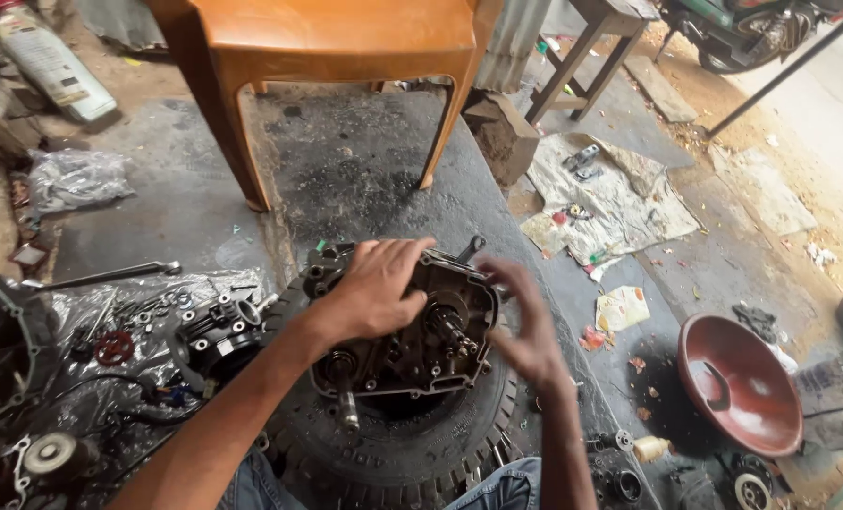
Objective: The person sits on the ground assembling a motorcycle engine crankcase resting on a tire. They fit small parts and bearings into the case by hand, tap a bearing into place with a hammer, then lift a flywheel rotor and seat it onto the crankcase, pressing and turning it to align.
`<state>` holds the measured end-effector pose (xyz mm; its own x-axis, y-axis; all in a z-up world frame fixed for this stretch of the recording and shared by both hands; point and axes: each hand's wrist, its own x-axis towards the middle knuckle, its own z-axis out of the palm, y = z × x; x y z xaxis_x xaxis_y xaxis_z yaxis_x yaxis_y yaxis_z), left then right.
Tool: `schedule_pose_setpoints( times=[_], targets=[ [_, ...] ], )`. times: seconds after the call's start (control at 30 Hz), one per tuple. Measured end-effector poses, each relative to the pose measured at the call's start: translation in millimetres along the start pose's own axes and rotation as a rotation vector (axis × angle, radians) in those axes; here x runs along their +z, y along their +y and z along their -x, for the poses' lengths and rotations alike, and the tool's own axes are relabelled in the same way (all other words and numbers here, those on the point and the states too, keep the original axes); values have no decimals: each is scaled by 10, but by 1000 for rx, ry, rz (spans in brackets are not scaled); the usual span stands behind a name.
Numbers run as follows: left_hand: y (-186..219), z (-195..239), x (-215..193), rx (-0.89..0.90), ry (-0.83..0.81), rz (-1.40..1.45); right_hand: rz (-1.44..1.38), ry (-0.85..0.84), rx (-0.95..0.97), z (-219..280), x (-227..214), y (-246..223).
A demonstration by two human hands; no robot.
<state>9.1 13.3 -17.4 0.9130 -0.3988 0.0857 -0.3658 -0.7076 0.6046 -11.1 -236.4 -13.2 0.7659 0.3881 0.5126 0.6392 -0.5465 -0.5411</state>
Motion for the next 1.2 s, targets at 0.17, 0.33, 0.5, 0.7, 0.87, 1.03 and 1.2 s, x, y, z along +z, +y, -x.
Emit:
schedule_pose_setpoints(
  times=[0.17,0.33,0.5,0.7,0.87,1.03,1.2],
  targets=[
    [-20,87,50,114,44,-132,37,-26,518,-466,80,551],
    [-5,47,37,75,19,-160,-68,-74,391,-719,374,1052],
    [-168,89,66,174,158,-3,-46,-110,410,-806,358,573],
    [-481,745,-30,-33,801,357,-172,341,512,46,239,352],
    [-838,1009,413,-354,716,743,-326,467,738,644,626,581],
    [-910,900,875,-291,620,940,-500,394,570,923,1078,1052],
    [-720,899,836,-260,621,1020,-481,468,541,906,1214,1265]
  ],
)
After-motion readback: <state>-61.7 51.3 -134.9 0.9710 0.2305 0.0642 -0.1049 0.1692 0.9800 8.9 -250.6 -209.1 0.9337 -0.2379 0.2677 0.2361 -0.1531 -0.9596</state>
